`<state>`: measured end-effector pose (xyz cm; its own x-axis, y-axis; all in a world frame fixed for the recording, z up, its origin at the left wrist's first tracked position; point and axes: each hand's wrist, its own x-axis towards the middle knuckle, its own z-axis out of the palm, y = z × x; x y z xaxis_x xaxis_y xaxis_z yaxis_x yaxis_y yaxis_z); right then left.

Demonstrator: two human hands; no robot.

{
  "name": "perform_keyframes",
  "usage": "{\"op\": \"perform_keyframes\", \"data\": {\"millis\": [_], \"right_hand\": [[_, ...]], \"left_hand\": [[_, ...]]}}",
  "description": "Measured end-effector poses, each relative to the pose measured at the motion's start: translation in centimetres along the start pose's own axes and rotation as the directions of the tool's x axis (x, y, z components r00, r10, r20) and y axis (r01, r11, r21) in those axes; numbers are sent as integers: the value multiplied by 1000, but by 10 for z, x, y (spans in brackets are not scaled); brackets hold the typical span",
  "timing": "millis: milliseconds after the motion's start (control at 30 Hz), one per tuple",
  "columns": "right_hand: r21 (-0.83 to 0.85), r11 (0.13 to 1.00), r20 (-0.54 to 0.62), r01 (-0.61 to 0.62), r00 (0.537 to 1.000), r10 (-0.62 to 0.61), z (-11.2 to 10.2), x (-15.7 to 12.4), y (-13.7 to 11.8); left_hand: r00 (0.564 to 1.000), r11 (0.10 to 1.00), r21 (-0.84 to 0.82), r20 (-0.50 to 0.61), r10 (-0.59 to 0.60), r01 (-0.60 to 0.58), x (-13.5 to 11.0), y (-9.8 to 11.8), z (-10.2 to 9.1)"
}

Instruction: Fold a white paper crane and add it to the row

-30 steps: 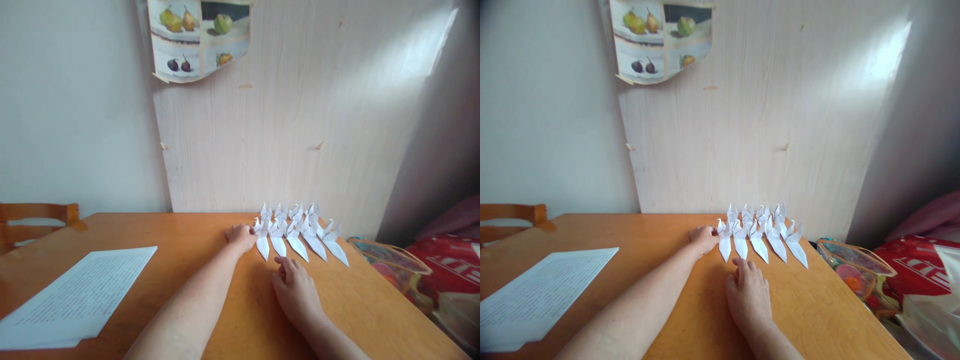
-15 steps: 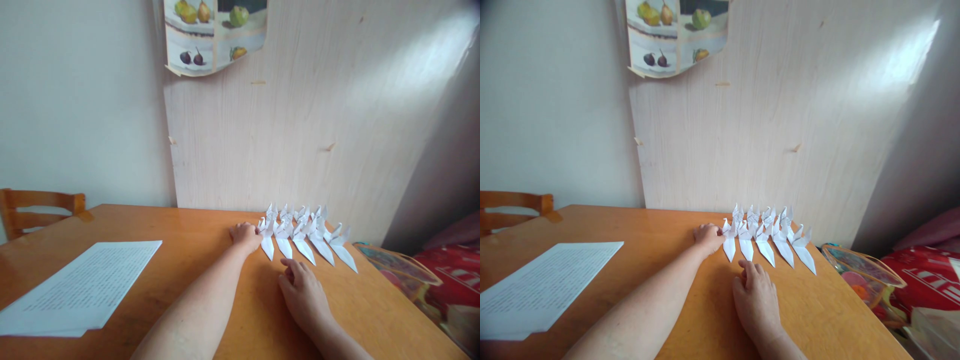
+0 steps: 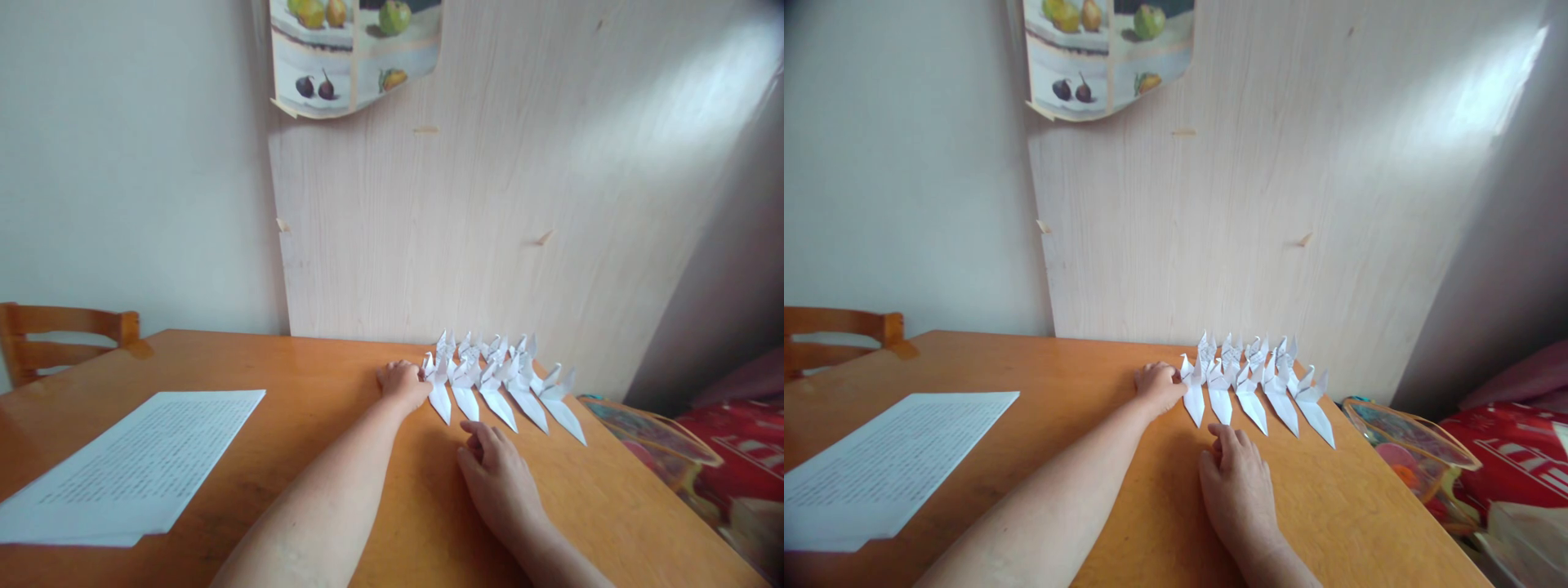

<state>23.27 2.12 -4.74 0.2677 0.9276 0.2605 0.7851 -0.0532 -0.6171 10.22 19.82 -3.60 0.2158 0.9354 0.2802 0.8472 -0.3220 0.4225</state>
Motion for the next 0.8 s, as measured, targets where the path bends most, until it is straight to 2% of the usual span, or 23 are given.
{"op": "perform_keyframes", "data": {"millis": [567,800], "right_hand": [[-3,1000,-8,1,1000,-1,-1,-1,-1],[-5,1000,-3,-3,1000,3,-1,0,-1]], "left_hand": [[1000,999,-31,8,-7,7,0,0,-2],[998,996,-85,-41,-45,42,3,-2,3]]}}
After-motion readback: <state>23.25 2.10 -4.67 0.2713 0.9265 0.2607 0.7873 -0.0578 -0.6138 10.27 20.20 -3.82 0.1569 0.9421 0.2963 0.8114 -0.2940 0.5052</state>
